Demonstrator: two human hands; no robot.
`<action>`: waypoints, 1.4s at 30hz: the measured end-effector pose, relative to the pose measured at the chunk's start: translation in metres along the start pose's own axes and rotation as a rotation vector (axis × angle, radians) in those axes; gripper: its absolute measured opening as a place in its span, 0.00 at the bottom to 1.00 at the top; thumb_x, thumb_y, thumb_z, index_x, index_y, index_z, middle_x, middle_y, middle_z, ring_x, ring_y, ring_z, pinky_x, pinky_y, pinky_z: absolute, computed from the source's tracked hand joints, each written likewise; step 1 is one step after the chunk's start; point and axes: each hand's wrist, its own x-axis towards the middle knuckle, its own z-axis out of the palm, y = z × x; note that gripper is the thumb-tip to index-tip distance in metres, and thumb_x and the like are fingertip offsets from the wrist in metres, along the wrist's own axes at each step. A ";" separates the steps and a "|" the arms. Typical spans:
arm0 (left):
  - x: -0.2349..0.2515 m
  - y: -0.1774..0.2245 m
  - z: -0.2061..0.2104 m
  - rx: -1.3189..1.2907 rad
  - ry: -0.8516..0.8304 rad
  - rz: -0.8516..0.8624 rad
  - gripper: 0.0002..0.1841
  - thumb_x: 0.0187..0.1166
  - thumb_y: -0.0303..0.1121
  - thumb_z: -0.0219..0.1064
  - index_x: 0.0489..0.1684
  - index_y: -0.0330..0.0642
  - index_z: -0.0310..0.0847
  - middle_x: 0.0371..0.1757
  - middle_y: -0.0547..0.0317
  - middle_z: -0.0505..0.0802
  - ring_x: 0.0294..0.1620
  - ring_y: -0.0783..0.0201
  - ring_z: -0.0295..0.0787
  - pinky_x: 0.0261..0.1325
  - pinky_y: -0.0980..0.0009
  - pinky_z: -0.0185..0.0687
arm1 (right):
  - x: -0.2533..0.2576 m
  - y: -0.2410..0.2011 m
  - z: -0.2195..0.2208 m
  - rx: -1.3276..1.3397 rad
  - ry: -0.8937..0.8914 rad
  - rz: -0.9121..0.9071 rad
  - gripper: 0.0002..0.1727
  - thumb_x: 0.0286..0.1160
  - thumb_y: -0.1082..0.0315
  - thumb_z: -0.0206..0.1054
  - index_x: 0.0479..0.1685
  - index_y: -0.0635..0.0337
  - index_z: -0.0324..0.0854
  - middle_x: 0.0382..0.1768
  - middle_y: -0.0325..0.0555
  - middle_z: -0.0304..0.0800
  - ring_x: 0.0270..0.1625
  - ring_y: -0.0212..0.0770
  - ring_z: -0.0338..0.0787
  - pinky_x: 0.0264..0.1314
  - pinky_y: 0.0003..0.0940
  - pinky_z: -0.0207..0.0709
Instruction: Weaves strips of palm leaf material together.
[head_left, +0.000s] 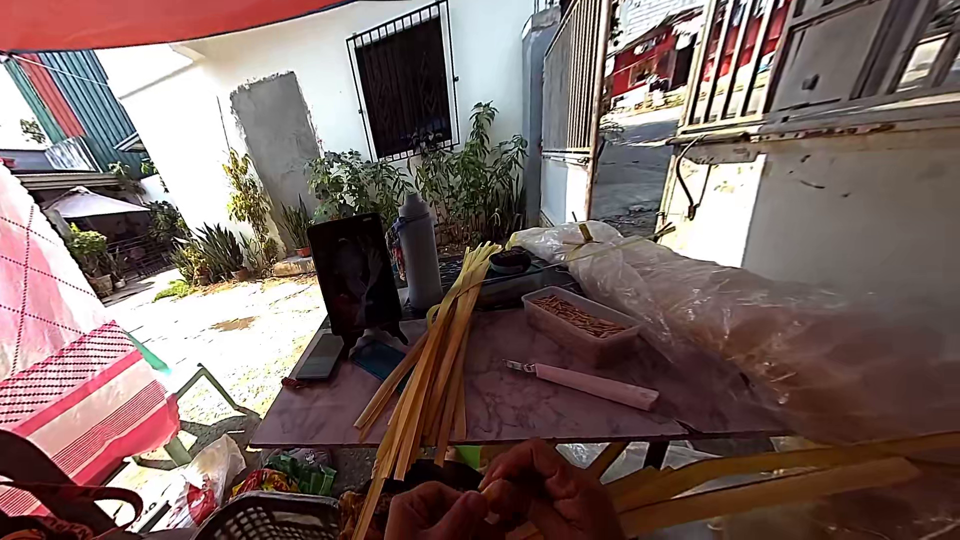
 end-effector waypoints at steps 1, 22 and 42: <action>0.001 0.001 0.001 -0.006 0.030 0.018 0.11 0.83 0.18 0.60 0.31 0.38 0.85 0.26 0.61 0.96 0.26 0.72 0.95 0.35 0.76 0.91 | 0.001 0.005 0.003 -0.037 0.028 -0.106 0.06 0.78 0.73 0.68 0.38 0.68 0.78 0.35 0.44 0.92 0.40 0.20 0.90 0.46 0.12 0.82; 0.014 0.008 -0.010 -0.007 -0.188 0.172 0.19 0.80 0.14 0.52 0.70 0.25 0.71 0.50 0.61 0.96 0.50 0.68 0.96 0.59 0.69 0.91 | -0.003 0.023 -0.004 -0.346 0.031 -0.354 0.10 0.89 0.61 0.59 0.58 0.55 0.75 0.55 0.40 0.91 0.62 0.26 0.87 0.67 0.18 0.79; 0.009 0.011 -0.015 -0.008 -0.368 -0.112 0.26 0.79 0.15 0.57 0.77 0.37 0.61 0.45 0.61 0.97 0.48 0.64 0.98 0.56 0.68 0.93 | 0.034 -0.007 -0.047 -0.134 -0.634 0.250 0.11 0.76 0.62 0.72 0.38 0.63 0.86 0.34 0.34 0.82 0.37 0.15 0.80 0.42 0.08 0.73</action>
